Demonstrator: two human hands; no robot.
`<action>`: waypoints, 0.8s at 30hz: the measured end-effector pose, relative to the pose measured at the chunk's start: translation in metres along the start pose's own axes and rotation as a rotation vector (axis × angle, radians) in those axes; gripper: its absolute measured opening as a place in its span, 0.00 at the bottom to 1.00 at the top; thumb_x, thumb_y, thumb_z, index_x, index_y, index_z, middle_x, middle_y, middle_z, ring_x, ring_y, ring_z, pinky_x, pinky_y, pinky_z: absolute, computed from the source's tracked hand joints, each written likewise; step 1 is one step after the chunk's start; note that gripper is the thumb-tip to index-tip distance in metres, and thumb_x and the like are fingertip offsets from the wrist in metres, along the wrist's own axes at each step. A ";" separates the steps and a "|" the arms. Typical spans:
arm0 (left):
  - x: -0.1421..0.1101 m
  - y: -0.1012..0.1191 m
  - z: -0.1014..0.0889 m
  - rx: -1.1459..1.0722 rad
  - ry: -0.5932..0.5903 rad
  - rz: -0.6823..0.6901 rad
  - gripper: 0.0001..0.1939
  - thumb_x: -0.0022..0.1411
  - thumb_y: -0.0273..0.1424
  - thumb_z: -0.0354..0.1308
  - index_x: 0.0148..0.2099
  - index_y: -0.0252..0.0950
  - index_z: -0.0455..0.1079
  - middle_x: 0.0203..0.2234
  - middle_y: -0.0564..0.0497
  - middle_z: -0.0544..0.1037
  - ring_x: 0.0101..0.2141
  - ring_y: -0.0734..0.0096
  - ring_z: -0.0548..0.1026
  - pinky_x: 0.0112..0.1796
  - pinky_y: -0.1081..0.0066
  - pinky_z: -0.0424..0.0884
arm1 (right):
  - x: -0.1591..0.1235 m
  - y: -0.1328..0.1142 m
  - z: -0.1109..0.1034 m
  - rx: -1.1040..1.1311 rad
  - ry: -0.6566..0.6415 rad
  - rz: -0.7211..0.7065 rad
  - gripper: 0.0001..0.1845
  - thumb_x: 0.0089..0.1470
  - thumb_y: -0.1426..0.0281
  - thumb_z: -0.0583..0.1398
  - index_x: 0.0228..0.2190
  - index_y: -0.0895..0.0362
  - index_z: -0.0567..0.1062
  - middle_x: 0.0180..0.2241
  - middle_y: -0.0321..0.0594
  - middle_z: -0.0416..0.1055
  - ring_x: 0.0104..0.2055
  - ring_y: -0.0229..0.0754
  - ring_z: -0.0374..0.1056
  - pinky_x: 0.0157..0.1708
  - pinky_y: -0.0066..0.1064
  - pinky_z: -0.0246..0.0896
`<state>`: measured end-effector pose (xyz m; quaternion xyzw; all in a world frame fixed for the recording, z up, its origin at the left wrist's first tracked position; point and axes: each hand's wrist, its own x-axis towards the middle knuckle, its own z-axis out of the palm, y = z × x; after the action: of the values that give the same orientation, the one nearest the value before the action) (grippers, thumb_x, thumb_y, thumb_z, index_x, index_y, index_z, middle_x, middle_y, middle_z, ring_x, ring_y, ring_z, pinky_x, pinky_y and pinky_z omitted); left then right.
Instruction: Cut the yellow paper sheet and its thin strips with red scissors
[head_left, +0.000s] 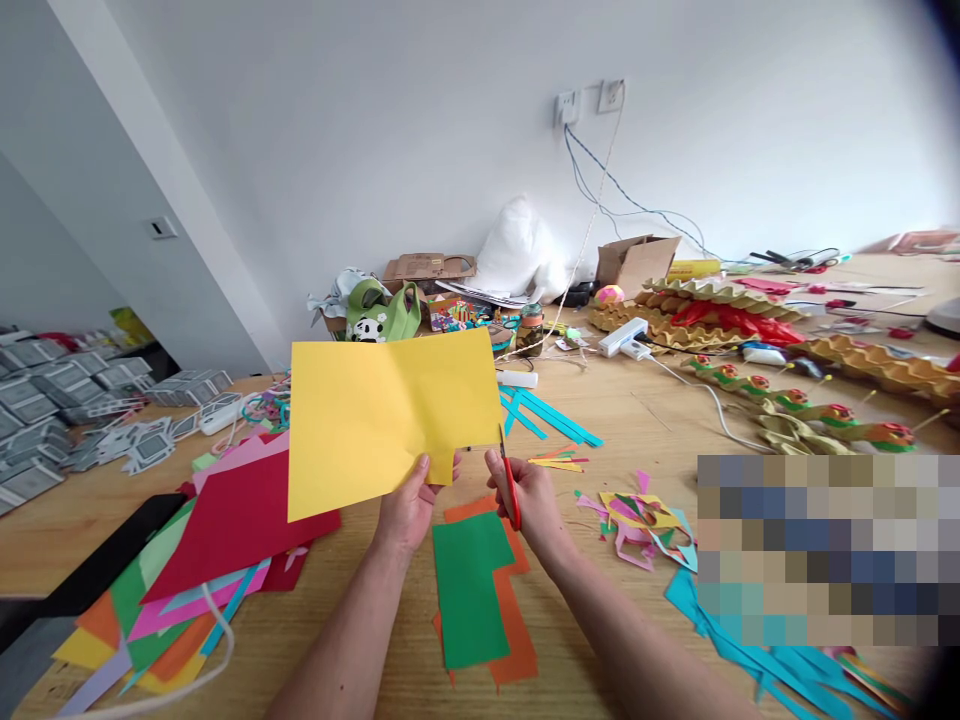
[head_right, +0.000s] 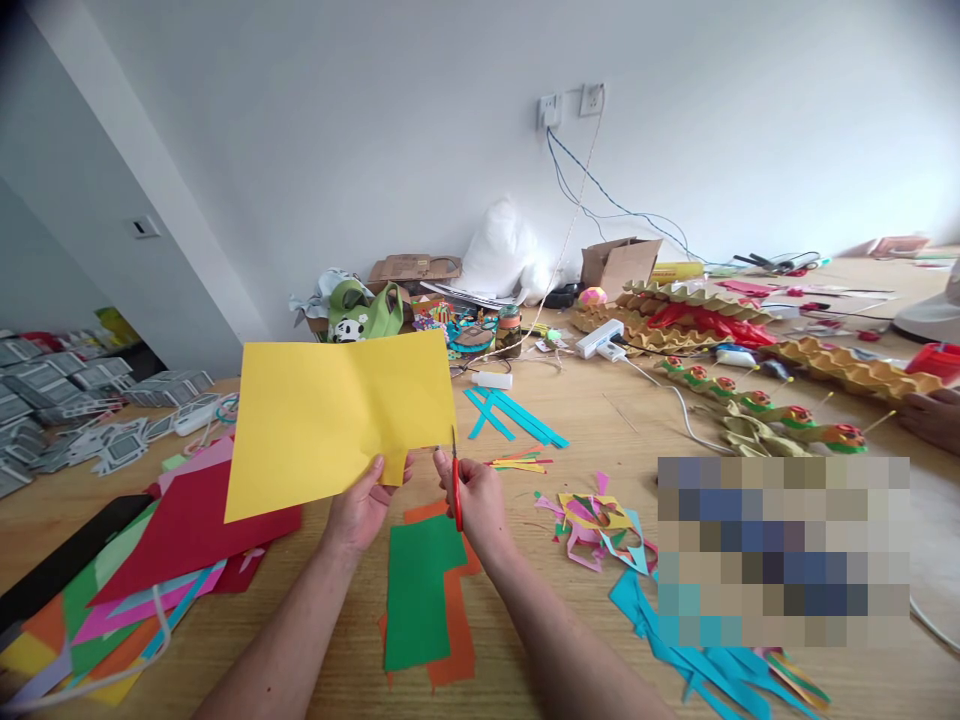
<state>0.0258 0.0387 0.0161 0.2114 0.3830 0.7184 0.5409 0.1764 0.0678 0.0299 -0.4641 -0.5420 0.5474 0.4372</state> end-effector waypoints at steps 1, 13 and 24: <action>0.000 0.000 0.000 0.001 0.000 0.002 0.15 0.52 0.30 0.62 0.43 0.29 0.73 0.37 0.40 0.79 0.43 0.54 0.75 0.45 0.60 0.71 | 0.000 0.000 0.000 -0.004 -0.001 -0.004 0.27 0.45 0.47 0.59 0.16 0.59 0.66 0.12 0.32 0.60 0.11 0.32 0.57 0.09 0.22 0.48; -0.001 -0.002 0.001 0.028 -0.031 0.053 0.17 0.54 0.30 0.61 0.46 0.30 0.71 0.38 0.42 0.79 0.40 0.56 0.77 0.43 0.59 0.72 | 0.002 0.002 -0.003 0.001 -0.013 -0.043 0.28 0.45 0.47 0.58 0.18 0.60 0.68 0.15 0.34 0.62 0.14 0.33 0.60 0.13 0.23 0.54; -0.001 -0.002 0.001 0.026 -0.033 0.040 0.19 0.54 0.30 0.61 0.49 0.31 0.70 0.40 0.41 0.79 0.41 0.55 0.77 0.43 0.59 0.72 | 0.005 0.008 -0.004 0.010 0.010 -0.054 0.28 0.44 0.46 0.58 0.18 0.60 0.68 0.14 0.33 0.60 0.13 0.32 0.58 0.10 0.22 0.51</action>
<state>0.0278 0.0384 0.0148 0.2377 0.3794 0.7203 0.5299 0.1791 0.0732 0.0219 -0.4499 -0.5495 0.5357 0.4568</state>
